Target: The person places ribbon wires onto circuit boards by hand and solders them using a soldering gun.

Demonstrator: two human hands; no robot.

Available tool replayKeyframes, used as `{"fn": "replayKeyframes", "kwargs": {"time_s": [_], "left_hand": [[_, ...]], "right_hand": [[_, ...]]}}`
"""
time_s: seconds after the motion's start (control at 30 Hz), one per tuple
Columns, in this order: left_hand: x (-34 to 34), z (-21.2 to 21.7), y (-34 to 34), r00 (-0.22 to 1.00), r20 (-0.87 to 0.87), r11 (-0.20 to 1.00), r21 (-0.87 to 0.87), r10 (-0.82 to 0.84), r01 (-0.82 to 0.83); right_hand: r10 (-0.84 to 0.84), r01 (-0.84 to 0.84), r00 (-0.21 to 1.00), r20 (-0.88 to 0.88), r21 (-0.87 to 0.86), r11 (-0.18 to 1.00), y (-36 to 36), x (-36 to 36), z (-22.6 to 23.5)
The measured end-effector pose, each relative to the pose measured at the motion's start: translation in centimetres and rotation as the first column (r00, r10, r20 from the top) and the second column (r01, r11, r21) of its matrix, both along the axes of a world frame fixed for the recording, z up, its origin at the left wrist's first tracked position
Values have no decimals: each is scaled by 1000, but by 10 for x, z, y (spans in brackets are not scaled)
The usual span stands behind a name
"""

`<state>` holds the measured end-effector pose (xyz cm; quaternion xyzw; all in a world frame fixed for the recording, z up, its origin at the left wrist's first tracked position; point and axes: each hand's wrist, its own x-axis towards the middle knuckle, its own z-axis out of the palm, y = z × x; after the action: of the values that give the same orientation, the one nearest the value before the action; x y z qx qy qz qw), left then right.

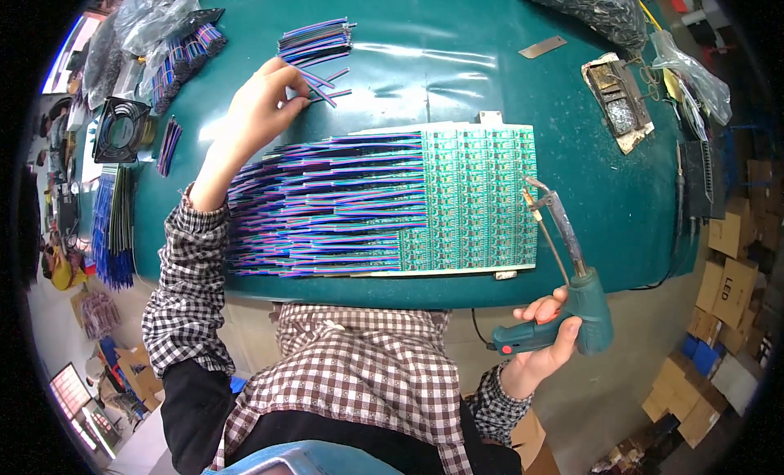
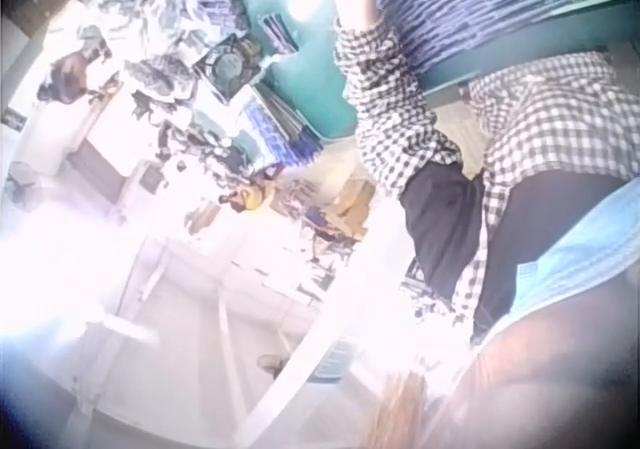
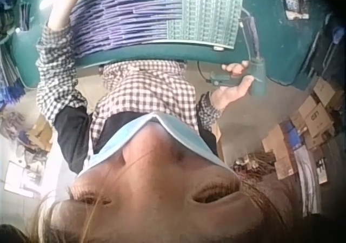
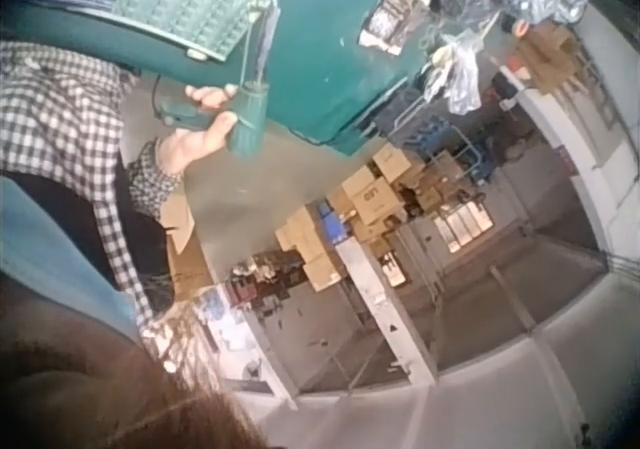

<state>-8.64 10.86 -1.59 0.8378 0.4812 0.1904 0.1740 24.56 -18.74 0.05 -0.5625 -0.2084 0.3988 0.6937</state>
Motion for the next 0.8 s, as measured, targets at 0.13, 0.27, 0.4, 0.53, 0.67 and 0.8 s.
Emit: {"fn": "replayKeyframes", "kwargs": {"time_s": [0.13,0.27,0.4,0.53,0.67,0.8], "left_hand": [[0,0,18,957,-122,941,187,-262,281],[-1,1,21,946,-106,948,57,-306,313],[2,-6,18,937,-105,928,140,-334,346],[-1,-8,16,934,-177,908,236,-309,345],[5,-8,14,933,-206,910,237,-295,340],[-4,-12,22,958,-134,931,238,-252,278]], "right_hand": [[-15,15,1000,-8,-14,1000,-1,-3,3],[-15,15,1000,0,-27,1000,-8,-2,3],[-32,32,999,0,-47,998,-16,-3,2],[-6,6,999,-34,-13,1000,-18,1,-1],[2,-1,999,-48,23,1000,-21,-1,-2],[7,-7,1000,-26,23,1000,-23,-4,0]]}}
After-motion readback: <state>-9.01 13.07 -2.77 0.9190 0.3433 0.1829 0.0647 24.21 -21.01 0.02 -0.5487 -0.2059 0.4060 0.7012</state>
